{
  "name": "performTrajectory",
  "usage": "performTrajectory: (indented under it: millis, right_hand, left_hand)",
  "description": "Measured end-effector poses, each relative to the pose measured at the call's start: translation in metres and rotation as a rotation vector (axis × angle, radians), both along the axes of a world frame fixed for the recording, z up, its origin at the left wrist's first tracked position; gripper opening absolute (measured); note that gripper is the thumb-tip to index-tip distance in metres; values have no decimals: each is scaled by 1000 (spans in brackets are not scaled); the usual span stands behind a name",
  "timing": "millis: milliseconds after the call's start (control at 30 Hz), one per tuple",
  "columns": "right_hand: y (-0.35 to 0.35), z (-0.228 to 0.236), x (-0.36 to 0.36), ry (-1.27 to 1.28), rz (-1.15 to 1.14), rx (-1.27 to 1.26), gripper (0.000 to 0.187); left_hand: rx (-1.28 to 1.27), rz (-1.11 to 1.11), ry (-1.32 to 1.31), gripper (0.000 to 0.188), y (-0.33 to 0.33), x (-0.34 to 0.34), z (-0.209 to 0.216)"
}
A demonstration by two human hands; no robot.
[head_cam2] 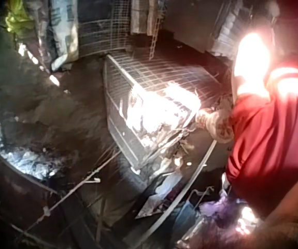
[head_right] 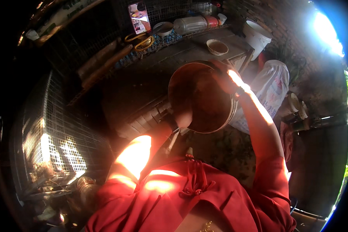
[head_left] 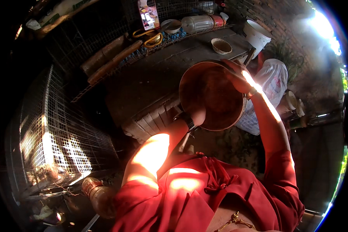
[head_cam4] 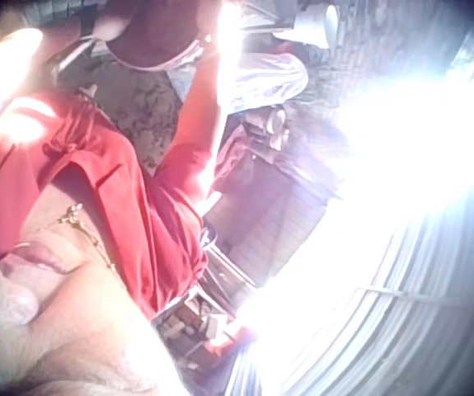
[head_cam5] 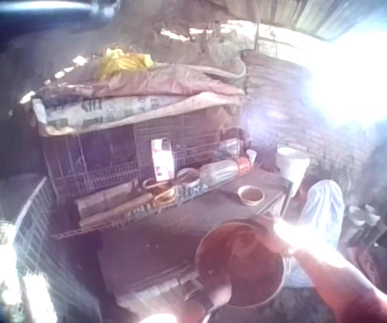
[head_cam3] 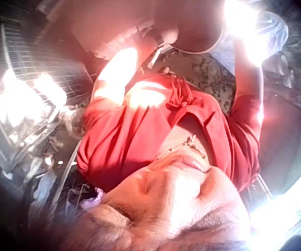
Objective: The person mixes a yellow liquid, a white powder, and a grainy substance in a bucket using a wooden stick. They then scoop the mixture into a bowl and place it inside a birdcage.
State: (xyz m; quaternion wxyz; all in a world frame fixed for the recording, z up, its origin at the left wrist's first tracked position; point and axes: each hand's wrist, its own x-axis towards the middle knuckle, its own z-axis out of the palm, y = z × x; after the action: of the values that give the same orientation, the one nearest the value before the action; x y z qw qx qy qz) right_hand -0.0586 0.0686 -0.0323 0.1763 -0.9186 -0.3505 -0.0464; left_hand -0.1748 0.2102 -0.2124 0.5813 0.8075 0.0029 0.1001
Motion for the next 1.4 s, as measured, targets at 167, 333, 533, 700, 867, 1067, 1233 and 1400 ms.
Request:
performTrajectory:
  millis: [167, 333, 533, 700, 867, 1067, 1233, 1400]
  right_hand:
    - [-6, 13, -4, 145, -60, 34, 39]
    - [-11, 13, -10, 51, 241, -3, 51]
    - [-18, 11, -25, 183, 264, 25, 62]
    - [-33, 19, -32, 152, 210, 37, 60]
    - [-47, 19, -28, 32, 225, 188, 57]
    - [-77, 13, -4, 102, 53, 353, 52]
    - [-97, 4, -5, 97, 120, 466, 51]
    - [-114, 0, -5, -54, 146, 352, 59]
  left_hand:
    - [324, -254, 133, 37, 3, -15, 2]
    - [806, -550, 363, 27, -11, 9, 35]
    - [208, -353, 270, 35, -12, 21, 81]
    - [109, -256, 49, 41, -31, 22, 79]
    - [106, -297, 50, 35, -77, 30, 33]
    - [155, -162, 378, 31, -108, -4, 55]
    - [-740, -132, 642, 59, -62, -39, 83]
    - [-314, -32, 590, 30, -70, 2, 60]
